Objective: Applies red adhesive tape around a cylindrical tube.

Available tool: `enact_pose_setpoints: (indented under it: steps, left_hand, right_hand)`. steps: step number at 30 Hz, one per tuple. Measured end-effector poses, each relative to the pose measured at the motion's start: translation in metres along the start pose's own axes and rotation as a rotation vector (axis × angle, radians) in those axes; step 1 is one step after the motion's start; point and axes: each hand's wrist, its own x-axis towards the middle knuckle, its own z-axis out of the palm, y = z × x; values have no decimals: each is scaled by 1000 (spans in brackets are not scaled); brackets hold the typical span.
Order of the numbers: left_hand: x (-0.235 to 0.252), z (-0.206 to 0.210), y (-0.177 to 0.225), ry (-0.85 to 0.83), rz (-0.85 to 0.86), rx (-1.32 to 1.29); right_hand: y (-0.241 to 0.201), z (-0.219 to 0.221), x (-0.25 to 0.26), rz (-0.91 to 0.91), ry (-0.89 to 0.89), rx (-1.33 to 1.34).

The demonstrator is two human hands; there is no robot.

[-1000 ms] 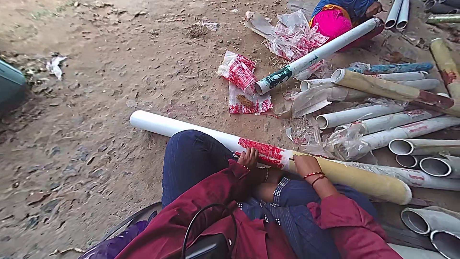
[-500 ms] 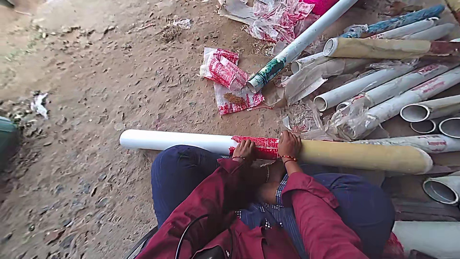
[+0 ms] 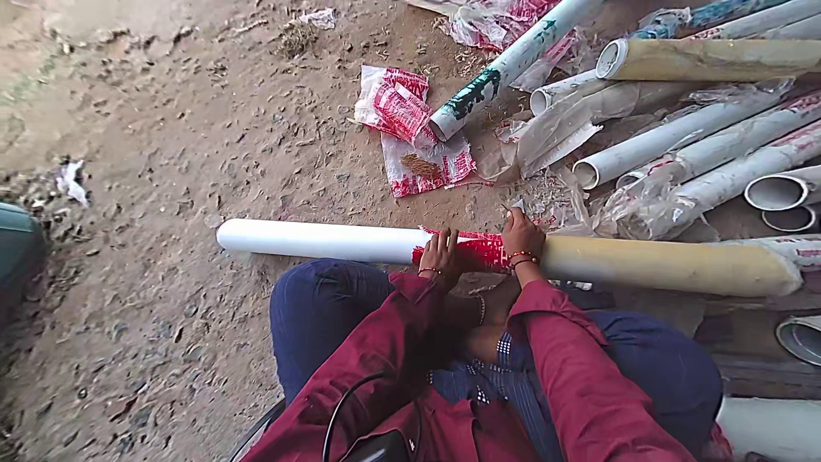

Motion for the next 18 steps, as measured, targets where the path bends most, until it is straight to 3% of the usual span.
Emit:
enact_pose_setpoints:
  steps: [4,6,10,11,14,18]
  left_hand:
    - [10,-11,10,-75,-18,63]
    - [4,12,1,126,71,-52]
    - [0,70,-19,694,344,-163]
    - [-1,76,-20,750,371,-172]
    - [-5,73,-18,709,365,-185]
    - [-15,61,-18,662,339,-259]
  right_hand:
    - [8,-17,-3,11,41,-7]
    - [27,-17,-5,-47,162,-41]
    - [43,-10,-9,20,121,-33]
    - [44,-7,-11,14,141,-25]
    - [45,-5,-13,6,171,-13]
    - [50,6,-21,-72,354,26]
